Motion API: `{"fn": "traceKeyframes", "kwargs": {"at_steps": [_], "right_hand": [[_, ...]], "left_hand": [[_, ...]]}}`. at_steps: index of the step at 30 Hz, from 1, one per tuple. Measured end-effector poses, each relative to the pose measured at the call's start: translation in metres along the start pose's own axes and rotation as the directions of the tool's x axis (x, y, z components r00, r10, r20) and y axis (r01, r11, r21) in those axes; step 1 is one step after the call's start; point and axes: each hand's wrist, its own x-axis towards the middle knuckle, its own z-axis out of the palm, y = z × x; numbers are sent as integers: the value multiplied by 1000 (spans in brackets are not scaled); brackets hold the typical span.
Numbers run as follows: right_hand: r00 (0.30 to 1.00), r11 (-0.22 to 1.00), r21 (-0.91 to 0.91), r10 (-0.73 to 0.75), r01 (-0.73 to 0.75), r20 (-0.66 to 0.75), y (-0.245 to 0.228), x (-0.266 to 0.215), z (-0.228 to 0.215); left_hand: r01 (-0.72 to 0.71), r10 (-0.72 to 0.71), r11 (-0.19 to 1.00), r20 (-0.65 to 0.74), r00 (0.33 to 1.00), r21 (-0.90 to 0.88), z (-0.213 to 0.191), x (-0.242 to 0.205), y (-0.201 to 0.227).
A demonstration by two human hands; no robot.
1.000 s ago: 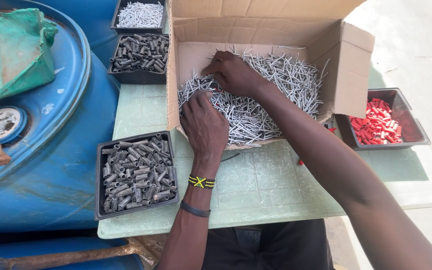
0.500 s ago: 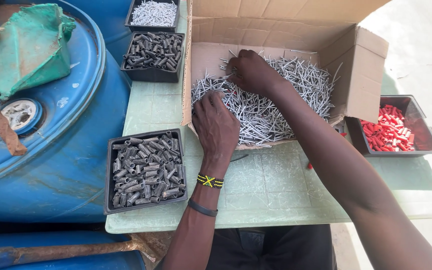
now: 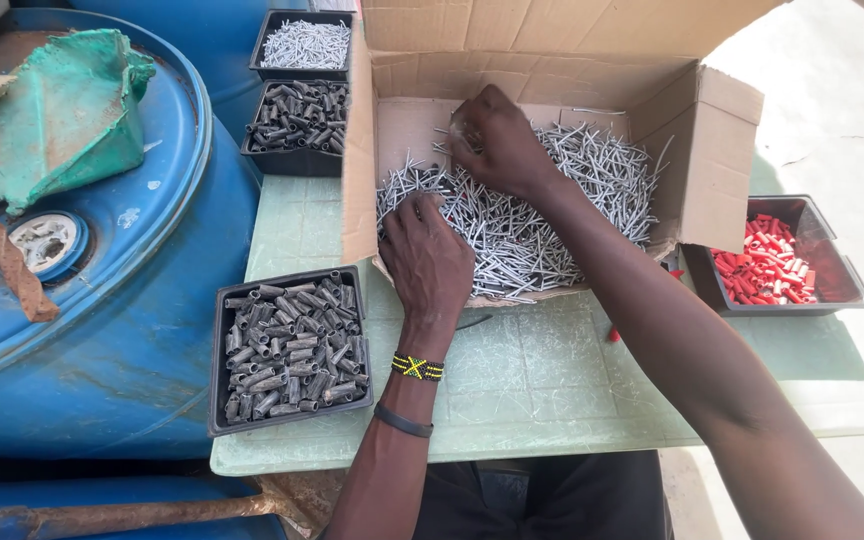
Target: The person repeatedly picks a metal nail from a cardboard box and a red plastic cap from a tray, then presses the cap onto the nail head. The assembled fasteners are placed into a black tray. The process is repeated continuously throughout the clip.
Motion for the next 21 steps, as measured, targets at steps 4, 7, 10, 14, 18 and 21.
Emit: {"fn": "traceKeyframes", "kwargs": {"at_steps": [4,7,10,14,18,21], "right_hand": [[980,987,75,151,-143,-127,-15,-1,-19],[954,923,298,282,-242,-99,-41,-10,-43],[905,854,364,420,-371,-65,-68,-35,-70],[915,939,275,286,-208,-284,-80,-101,-126],[643,888,352,457,-294,-615,-77,-186,-196],[643,855,26,410,-518,-648,-62,-240,-228]], "left_hand": [[11,-11,1000,31,999,-21,-3,1,2],[16,-15,1000,38,999,-19,-5,2,3],[5,-4,1000,38,999,-30,-5,3,2],[-18,18,1000,7,1000,-14,-2,4,1],[-44,44,998,12,999,49,-6,3,5],[-52,51,998,59,997,21,-4,3,3]]}}
